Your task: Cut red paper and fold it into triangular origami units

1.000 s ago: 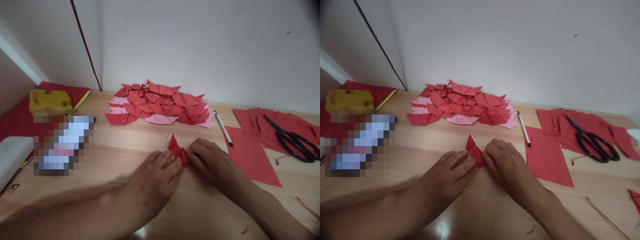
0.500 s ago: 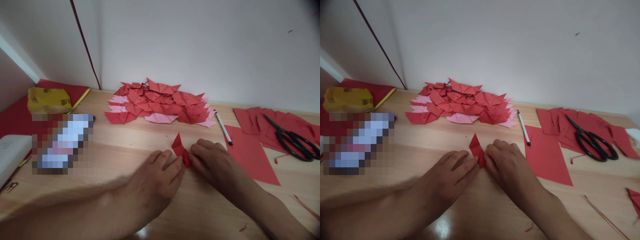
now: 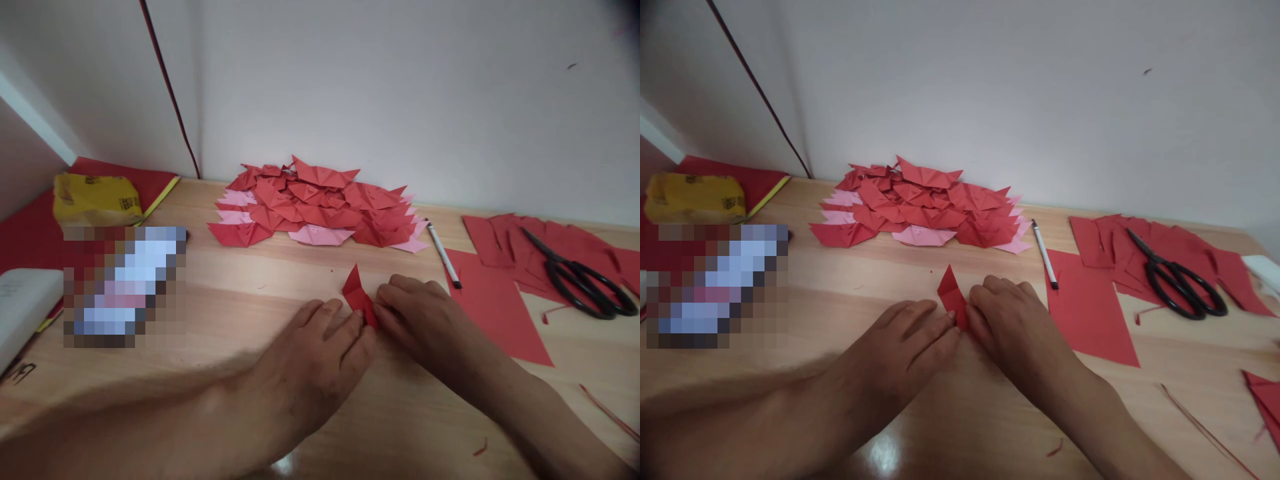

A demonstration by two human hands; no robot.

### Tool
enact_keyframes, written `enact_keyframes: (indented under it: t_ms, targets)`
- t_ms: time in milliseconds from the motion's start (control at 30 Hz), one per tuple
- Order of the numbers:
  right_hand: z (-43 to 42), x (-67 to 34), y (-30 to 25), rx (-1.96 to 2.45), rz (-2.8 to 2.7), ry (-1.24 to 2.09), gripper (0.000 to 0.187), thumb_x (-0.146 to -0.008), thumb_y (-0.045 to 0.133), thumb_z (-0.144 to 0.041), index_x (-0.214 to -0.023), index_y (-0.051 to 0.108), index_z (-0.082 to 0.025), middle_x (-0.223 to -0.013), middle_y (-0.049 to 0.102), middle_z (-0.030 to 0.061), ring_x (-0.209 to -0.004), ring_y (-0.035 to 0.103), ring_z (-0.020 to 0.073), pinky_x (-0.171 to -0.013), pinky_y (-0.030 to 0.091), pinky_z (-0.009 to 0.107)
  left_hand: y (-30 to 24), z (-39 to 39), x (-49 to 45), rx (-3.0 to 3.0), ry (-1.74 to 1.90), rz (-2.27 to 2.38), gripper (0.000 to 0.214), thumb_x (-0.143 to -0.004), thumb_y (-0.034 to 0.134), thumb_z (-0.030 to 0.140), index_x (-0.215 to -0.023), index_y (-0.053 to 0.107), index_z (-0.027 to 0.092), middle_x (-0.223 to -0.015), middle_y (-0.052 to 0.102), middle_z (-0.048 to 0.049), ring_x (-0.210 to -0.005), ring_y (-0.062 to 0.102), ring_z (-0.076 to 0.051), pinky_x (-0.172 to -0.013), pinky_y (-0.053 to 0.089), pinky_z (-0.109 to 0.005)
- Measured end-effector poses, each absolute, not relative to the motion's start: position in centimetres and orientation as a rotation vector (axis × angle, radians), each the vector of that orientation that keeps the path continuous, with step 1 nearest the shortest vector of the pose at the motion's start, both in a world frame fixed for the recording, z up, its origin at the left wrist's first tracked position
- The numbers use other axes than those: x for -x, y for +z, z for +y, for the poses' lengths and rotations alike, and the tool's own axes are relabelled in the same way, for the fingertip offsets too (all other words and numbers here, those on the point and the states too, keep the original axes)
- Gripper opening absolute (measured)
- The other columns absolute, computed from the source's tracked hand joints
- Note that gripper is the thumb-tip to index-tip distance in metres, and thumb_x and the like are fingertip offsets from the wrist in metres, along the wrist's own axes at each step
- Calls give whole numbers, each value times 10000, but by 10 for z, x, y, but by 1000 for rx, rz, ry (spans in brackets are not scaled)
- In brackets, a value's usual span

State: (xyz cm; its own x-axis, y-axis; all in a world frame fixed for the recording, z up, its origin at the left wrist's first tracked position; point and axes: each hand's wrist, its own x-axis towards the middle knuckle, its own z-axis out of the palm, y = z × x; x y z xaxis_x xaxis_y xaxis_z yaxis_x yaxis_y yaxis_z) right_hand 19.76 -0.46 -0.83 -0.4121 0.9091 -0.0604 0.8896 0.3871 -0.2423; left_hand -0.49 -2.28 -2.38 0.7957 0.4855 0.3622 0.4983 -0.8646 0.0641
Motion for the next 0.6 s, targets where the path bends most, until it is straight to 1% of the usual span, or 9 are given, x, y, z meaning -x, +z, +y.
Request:
enact_keyframes:
  t_ms: [100, 233, 467, 600]
  targets:
    - [-4, -197, -8, 1666, -2565, 365, 220, -902, 430, -188, -691, 492, -195, -736, 538, 28, -670, 486, 178, -645, 325, 331, -24, -22, 4, 2956, -569, -785, 365, -893, 464, 118, -1253, 519, 98, -1156, 604, -103, -1045, 523, -265, -883, 474, -442]
    - [-5, -197, -6, 1655, -2588, 310, 235, -907, 406, -183, -695, 506, -195, -736, 550, 38, -667, 496, 184, -641, 327, 330, -28, -22, 3, 2916, -576, -778, 347, -881, 481, 102, -1220, 541, 67, -1150, 598, -110, -1061, 509, -275, -891, 464, -433]
    - [-5, -196, -6, 1653, -2610, 240, 237, -905, 410, -181, -703, 535, -189, -744, 564, 50, -666, 524, 191, -624, 325, 318, -29, -25, 2, 2940, -504, -809, 356, -895, 436, 109, -1236, 528, 64, -1194, 573, -119, -1090, 495, -276, -932, 445, -435]
    - [-5, -195, -6, 1683, -2608, 260, 235, -920, 405, -192, -734, 549, -183, -767, 566, 47, -688, 525, 192, -637, 328, 320, -28, -26, 2, 2951, -470, -811, 360, -898, 419, 104, -1240, 524, 62, -1203, 568, -124, -1107, 494, -280, -940, 444, -435]
